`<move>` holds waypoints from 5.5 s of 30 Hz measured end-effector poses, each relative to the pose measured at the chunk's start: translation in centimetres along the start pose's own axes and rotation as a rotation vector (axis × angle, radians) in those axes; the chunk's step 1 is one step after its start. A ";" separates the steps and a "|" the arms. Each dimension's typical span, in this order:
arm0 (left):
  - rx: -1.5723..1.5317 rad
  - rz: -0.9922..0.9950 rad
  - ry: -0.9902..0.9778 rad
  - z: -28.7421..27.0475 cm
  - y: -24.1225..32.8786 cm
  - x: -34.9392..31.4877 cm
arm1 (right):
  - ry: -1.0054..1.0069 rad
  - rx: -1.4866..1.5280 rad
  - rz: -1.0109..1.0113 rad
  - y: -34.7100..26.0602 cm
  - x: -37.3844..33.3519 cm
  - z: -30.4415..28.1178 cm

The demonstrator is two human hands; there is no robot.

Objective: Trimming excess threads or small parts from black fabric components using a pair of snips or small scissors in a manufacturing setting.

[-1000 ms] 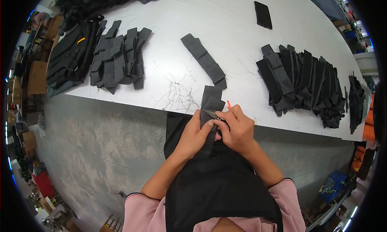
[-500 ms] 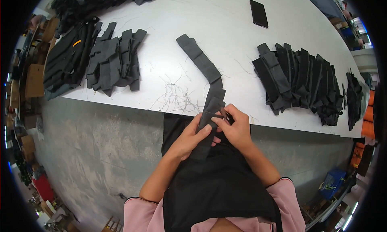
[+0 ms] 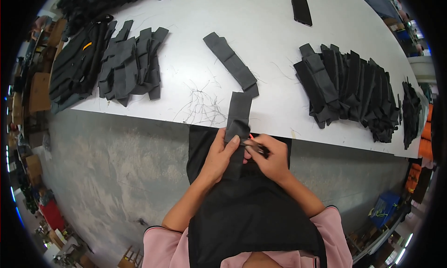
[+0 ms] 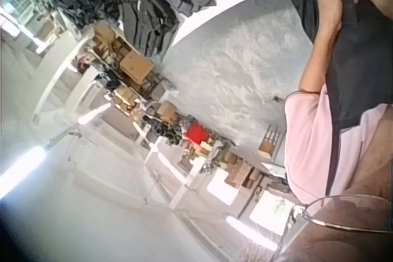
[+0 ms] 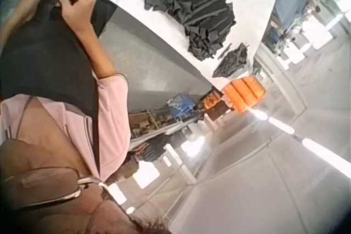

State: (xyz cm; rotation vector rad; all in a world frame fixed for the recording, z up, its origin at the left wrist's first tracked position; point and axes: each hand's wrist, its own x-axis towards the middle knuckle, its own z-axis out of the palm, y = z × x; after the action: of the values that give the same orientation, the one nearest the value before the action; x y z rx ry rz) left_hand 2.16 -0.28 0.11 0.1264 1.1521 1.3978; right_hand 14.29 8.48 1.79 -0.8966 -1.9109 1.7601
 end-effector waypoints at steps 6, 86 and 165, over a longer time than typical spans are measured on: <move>-0.023 0.017 -0.073 -0.2 1.3 -0.1 | 0.247 -0.255 -0.150 -0.3 1.7 -1.3; 0.261 0.057 0.041 -2.3 1.9 0.6 | 0.169 -0.396 -0.319 -1.4 1.5 -0.1; -0.858 -0.026 -0.076 -4.3 2.8 3.6 | 0.061 0.062 -0.064 0.4 -1.3 1.0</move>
State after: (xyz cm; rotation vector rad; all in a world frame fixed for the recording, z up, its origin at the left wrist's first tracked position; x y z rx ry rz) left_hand -3.55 1.02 -2.14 -0.4389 0.4163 1.7322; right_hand 14.65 6.91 1.47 -0.8474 -1.8160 1.7253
